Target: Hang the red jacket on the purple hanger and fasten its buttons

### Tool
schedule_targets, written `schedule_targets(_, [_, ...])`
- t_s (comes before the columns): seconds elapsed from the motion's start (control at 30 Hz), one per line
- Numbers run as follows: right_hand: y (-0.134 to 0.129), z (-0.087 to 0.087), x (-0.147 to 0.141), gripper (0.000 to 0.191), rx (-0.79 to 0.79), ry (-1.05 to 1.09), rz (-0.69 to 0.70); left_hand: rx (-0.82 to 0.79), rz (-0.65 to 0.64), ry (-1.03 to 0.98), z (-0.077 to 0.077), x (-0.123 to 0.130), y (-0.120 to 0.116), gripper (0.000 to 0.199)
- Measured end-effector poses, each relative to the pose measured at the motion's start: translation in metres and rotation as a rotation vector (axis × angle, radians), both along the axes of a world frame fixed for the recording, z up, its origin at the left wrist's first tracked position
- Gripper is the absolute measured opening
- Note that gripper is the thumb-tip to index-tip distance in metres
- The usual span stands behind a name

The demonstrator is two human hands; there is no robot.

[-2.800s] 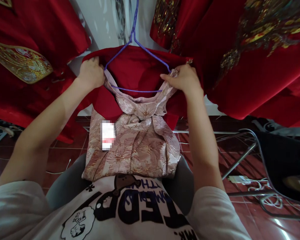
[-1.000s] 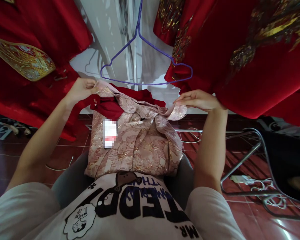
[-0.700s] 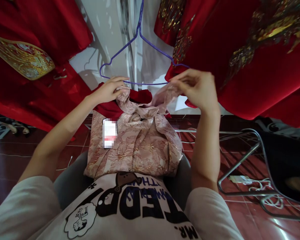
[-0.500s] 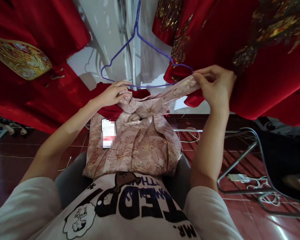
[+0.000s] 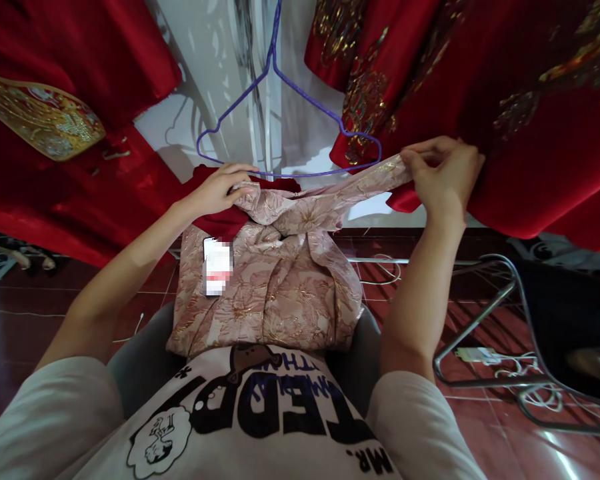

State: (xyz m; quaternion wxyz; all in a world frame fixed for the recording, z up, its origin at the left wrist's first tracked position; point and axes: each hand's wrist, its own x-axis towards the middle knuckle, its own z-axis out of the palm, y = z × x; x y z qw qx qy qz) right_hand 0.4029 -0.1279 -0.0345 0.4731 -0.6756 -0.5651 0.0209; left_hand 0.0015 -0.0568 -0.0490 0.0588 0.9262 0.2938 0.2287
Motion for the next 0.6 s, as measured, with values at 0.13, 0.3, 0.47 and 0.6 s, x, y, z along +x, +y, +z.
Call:
schedule_targets(0.13, [-0.005, 0.007, -0.015, 0.018, 0.090, 0.032, -0.085, 0.009, -0.004, 0.002, 0.000, -0.001, -0.001, 0.014])
schedule_targets(0.3, [-0.001, 0.008, -0.017, 0.019, 0.081, 0.039, -0.092, 0.022, -0.015, -0.004, -0.001, -0.004, -0.001, 0.016])
schedule_targets(0.47, [0.006, 0.007, -0.016, 0.022, 0.030, -0.021, -0.210, 0.040, -0.024, -0.002, -0.002, -0.005, 0.002, 0.015])
schedule_targets(0.6, [0.006, 0.006, -0.016, 0.023, 0.061, -0.006, -0.181, 0.038, -0.021, -0.009, -0.004, -0.005, 0.003, 0.013])
